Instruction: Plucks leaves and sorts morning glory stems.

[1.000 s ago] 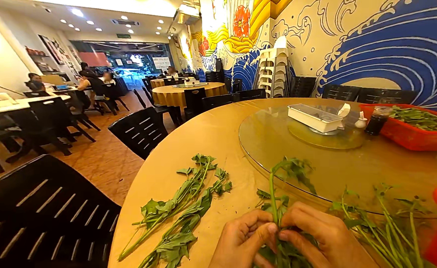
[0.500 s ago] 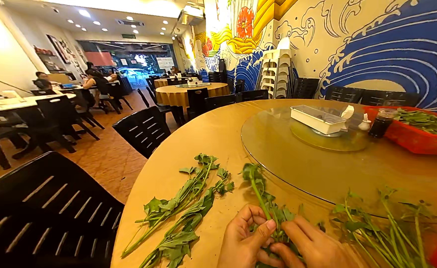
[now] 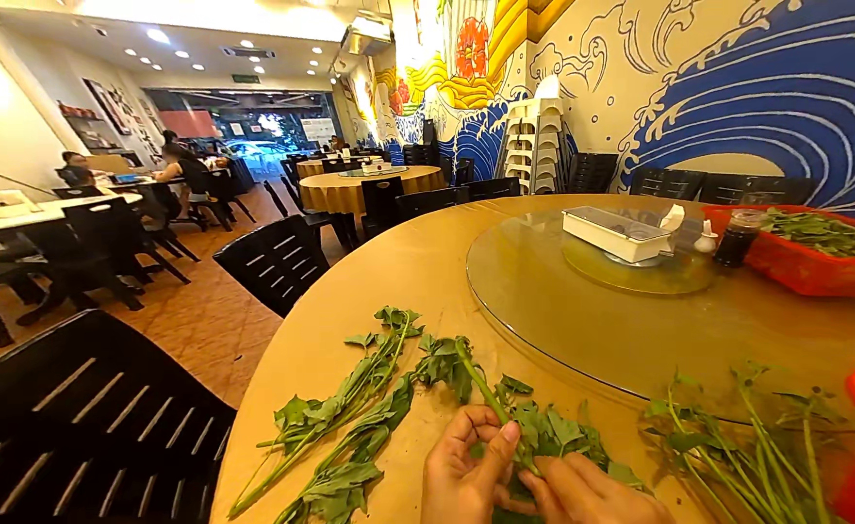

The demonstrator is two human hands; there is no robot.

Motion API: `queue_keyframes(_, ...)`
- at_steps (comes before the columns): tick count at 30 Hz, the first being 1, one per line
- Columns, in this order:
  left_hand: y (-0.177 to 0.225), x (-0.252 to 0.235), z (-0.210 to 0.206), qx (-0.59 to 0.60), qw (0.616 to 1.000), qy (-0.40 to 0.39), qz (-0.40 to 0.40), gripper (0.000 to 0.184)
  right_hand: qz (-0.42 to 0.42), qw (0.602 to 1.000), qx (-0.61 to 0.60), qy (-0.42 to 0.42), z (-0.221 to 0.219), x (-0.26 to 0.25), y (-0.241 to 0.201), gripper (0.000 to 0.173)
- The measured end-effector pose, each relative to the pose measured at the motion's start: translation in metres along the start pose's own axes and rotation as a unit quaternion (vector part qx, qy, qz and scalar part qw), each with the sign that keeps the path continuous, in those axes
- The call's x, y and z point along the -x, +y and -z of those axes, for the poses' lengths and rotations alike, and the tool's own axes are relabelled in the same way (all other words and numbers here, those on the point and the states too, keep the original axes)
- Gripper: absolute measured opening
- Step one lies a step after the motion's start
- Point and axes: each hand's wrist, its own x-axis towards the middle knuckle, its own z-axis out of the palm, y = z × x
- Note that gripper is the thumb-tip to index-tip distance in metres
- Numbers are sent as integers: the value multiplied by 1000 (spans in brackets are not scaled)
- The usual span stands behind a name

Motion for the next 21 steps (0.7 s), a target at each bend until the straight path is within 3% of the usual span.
queue_keyframes(4, 10, -12, 19, 51, 999, 4, -9, 15, -63, 982, -156, -88, 35, -14, 8, 24)
queue_keyframes(8, 14, -18, 34, 142, 988, -59, -31, 24, -90, 957, -185, -202, 46, -25, 20, 50)
queue_keyframes(10, 13, -19, 42, 182, 973, -134, -47, 24, -95, 964, -187, -165, 37, -27, 29, 49)
queue_keyframes(12, 12, -19, 47, 204, 952, -221, -58, 17, -84, 971, -212, -72, 24, -27, 36, 39)
queue_keyframes(15, 13, -14, 46, 180, 938, -292, -56, 15, -54, 949, -311, 6, 19, -28, 36, 32)
queue_keyframes(18, 11, -11, 44, 141, 927, -341, -66, 15, -26, 934, -355, -7, 23, -27, 31, 30)
queue_keyframes(21, 8, -13, 43, 103, 921, -365, -86, 16, -54, 921, -382, -57, 26, -25, 27, 30)
